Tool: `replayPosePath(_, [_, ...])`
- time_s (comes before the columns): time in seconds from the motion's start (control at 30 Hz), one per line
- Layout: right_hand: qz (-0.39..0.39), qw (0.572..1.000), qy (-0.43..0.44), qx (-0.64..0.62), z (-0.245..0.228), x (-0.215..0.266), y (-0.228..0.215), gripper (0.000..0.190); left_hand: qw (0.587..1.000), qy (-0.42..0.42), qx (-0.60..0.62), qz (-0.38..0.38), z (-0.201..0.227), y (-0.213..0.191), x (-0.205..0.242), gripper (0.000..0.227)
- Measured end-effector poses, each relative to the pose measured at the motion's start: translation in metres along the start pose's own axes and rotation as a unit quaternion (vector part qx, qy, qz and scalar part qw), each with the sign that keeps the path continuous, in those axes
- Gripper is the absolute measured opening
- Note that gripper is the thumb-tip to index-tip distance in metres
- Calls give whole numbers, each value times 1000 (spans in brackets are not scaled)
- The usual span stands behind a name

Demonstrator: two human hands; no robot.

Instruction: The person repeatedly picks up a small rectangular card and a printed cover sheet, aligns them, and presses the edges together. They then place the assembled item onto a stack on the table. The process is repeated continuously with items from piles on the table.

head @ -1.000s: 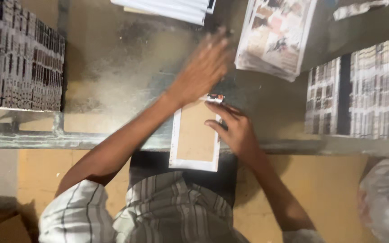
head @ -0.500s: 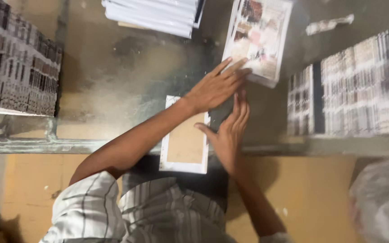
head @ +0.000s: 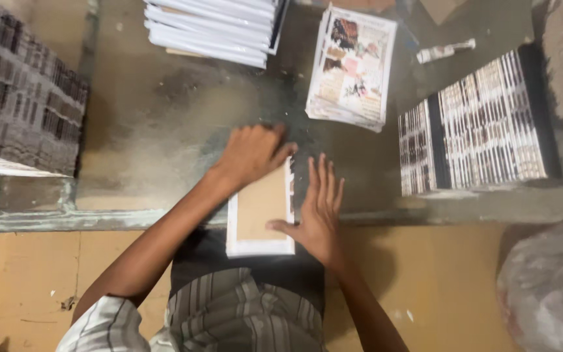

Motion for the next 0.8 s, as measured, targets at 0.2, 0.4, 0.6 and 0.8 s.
replayPosePath(0.2, [107, 990, -59, 72, -13, -2, -31, 130, 978, 3, 180, -102, -12, -38, 8, 53])
replayPosePath(0.4, [305, 868, 72, -386, 34, 7, -72, 92, 865, -44, 499, 27, -36, -81, 40, 28])
replayPosePath(0.6, [199, 766, 148, -593, 56, -11, -19, 32, 907, 37, 329, -260, 8, -19, 82, 32])
replayPosePath(0.8, [113, 769, 233, -585, 101, 3, 46, 30, 812, -83, 577, -19, -28, -12, 57, 37])
Point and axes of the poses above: each hand's wrist, its own x-axis away from the middle knuckle, its own y-axis out of the palm, z = x × y, the point moved 10 cm from there along -x, towards the middle knuckle, and after that the axes turned 6 degrees about -y, right-handed, at the moved point
